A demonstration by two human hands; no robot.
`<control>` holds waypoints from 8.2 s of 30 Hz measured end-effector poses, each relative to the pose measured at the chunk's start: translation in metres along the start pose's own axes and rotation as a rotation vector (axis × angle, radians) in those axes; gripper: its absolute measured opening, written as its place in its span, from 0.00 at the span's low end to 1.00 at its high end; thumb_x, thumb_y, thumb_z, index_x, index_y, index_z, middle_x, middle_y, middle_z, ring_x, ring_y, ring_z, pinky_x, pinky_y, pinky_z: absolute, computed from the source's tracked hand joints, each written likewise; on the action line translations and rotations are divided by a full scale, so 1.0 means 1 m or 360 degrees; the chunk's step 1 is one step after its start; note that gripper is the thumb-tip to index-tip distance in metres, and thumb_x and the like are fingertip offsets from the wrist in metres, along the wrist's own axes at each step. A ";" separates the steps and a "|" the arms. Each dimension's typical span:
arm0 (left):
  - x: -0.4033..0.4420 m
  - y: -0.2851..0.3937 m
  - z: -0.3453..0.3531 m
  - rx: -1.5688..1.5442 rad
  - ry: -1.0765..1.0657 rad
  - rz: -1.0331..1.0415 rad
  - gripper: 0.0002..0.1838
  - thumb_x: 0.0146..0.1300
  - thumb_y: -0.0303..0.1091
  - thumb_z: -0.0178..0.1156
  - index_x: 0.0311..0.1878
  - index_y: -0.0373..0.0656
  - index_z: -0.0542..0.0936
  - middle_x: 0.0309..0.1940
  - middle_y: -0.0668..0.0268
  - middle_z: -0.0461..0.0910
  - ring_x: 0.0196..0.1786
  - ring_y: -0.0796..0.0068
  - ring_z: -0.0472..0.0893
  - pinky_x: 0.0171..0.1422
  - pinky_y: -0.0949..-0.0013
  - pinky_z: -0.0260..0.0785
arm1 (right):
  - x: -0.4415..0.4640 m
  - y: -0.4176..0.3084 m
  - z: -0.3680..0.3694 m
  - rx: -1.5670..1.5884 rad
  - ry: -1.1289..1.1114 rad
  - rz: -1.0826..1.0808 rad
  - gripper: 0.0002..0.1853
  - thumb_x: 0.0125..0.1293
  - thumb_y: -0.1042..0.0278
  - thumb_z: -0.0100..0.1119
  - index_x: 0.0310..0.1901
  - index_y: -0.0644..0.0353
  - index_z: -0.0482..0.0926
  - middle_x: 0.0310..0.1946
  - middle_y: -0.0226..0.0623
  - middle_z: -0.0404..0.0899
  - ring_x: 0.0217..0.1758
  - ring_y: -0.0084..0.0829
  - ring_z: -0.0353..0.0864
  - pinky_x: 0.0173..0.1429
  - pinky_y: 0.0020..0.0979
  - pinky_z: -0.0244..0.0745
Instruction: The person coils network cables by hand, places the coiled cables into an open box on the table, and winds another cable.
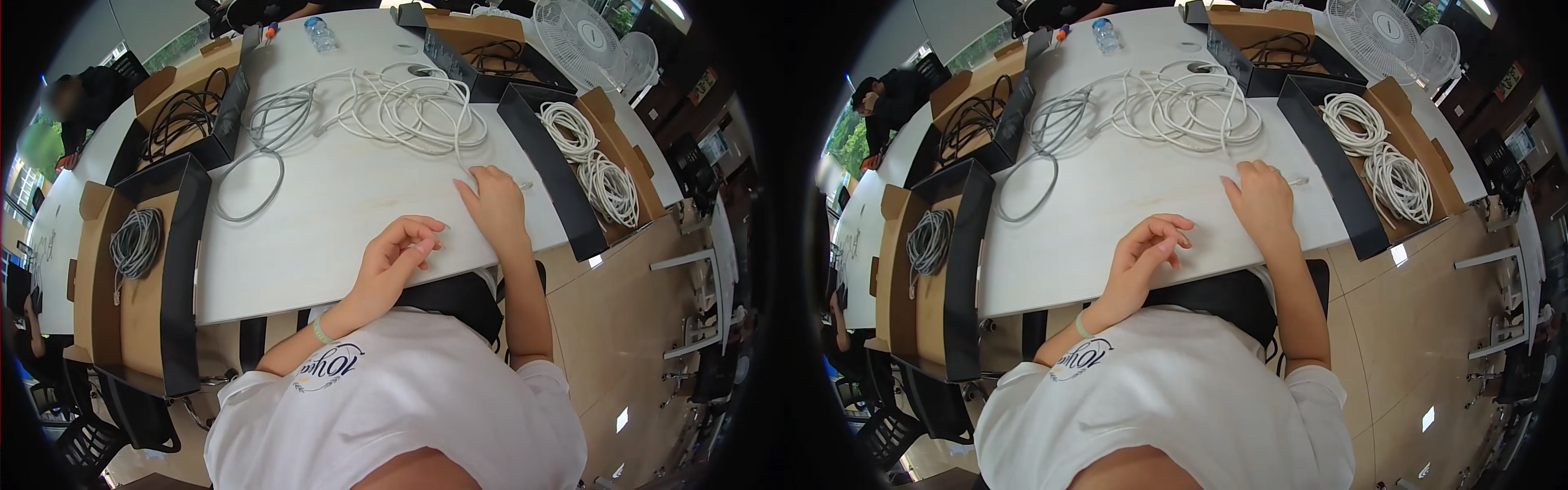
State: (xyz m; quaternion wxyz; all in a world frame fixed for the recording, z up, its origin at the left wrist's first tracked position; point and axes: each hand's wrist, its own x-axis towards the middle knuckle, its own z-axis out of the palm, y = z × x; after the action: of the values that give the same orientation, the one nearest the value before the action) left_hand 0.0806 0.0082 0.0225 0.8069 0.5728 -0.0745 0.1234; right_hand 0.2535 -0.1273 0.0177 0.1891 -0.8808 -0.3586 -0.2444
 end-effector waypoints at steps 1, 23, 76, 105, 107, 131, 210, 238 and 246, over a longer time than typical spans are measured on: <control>0.001 0.000 0.000 -0.0003 0.0000 0.0000 0.06 0.66 0.28 0.49 0.42 0.40 0.74 0.52 0.65 0.71 0.46 0.81 0.72 0.44 0.77 0.66 | 0.000 -0.001 -0.001 -0.0002 -0.0002 0.0000 0.14 0.53 0.61 0.64 0.33 0.64 0.77 0.28 0.41 0.77 0.32 0.40 0.77 0.38 0.38 0.72; -0.014 0.043 -0.048 -0.0977 0.0128 0.0336 0.21 0.73 0.44 0.33 0.53 0.40 0.71 0.11 0.76 0.56 0.11 0.85 0.52 0.19 0.79 0.50 | -0.035 -0.054 -0.064 0.0001 0.1003 -0.0706 0.12 0.47 0.79 0.62 0.36 0.55 0.81 0.32 0.26 0.78 0.35 0.29 0.78 0.65 0.47 0.53; -0.049 0.015 -0.015 -0.1054 0.0502 0.0077 0.20 0.71 0.34 0.46 0.60 0.32 0.64 0.27 0.73 0.68 0.24 0.88 0.64 0.26 0.81 0.59 | -0.045 -0.088 -0.013 0.0701 0.0706 -0.1238 0.09 0.57 0.60 0.58 0.39 0.33 0.80 0.59 0.18 0.68 0.65 0.28 0.64 0.66 0.59 0.36; -0.039 0.023 0.032 0.1125 -0.0889 -0.0587 0.21 0.57 0.51 0.62 0.26 0.41 0.74 0.18 0.68 0.69 0.24 0.71 0.69 0.32 0.68 0.61 | -0.039 -0.069 -0.050 0.2873 -0.1494 -0.0246 0.40 0.58 0.71 0.62 0.69 0.62 0.51 0.52 0.44 0.74 0.52 0.30 0.75 0.59 0.31 0.66; -0.039 0.023 0.033 0.1113 -0.0893 -0.0629 0.20 0.56 0.50 0.63 0.26 0.41 0.74 0.18 0.68 0.69 0.24 0.70 0.69 0.32 0.68 0.62 | -0.038 -0.071 -0.066 0.2852 -0.1444 -0.0142 0.36 0.59 0.75 0.59 0.68 0.64 0.55 0.37 0.38 0.81 0.41 0.24 0.78 0.51 0.25 0.71; -0.017 0.005 -0.006 0.1385 -0.0054 0.1044 0.17 0.51 0.26 0.63 0.14 0.40 0.65 0.10 0.65 0.58 0.11 0.67 0.58 0.15 0.66 0.47 | -0.037 -0.056 -0.120 0.2049 0.0705 -0.1553 0.09 0.49 0.79 0.62 0.34 0.64 0.81 0.23 0.37 0.79 0.18 0.25 0.74 0.19 0.24 0.64; -0.039 0.040 0.006 0.0181 0.0212 -0.0397 0.11 0.66 0.34 0.52 0.37 0.34 0.76 0.25 0.66 0.78 0.30 0.76 0.78 0.37 0.75 0.70 | -0.025 -0.103 -0.017 0.0951 0.0622 -0.1172 0.15 0.43 0.72 0.62 0.37 0.64 0.81 0.45 0.39 0.78 0.41 0.33 0.74 0.39 0.25 0.75; -0.033 0.018 0.023 0.2247 0.0239 0.0378 0.20 0.50 0.43 0.66 0.42 0.42 0.75 0.43 0.64 0.75 0.43 0.67 0.74 0.54 0.63 0.58 | -0.035 -0.067 -0.024 0.2502 -0.0791 -0.0086 0.06 0.58 0.78 0.53 0.38 0.66 0.75 0.33 0.33 0.79 0.34 0.16 0.74 0.39 0.20 0.70; -0.045 0.012 0.004 0.1484 0.0943 0.0349 0.35 0.43 0.65 0.65 0.37 0.39 0.75 0.34 0.60 0.77 0.39 0.58 0.76 0.45 0.64 0.66 | -0.029 -0.074 -0.032 0.1620 -0.0623 -0.0861 0.17 0.49 0.78 0.60 0.43 0.67 0.72 0.42 0.41 0.77 0.30 0.36 0.79 0.35 0.30 0.77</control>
State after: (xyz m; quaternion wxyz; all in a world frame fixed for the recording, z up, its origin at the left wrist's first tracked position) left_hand 0.0339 0.0034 0.0231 0.4374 0.7985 0.1586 0.3821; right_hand 0.1721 -0.1100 0.0390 0.4483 -0.5860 -0.6696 0.0849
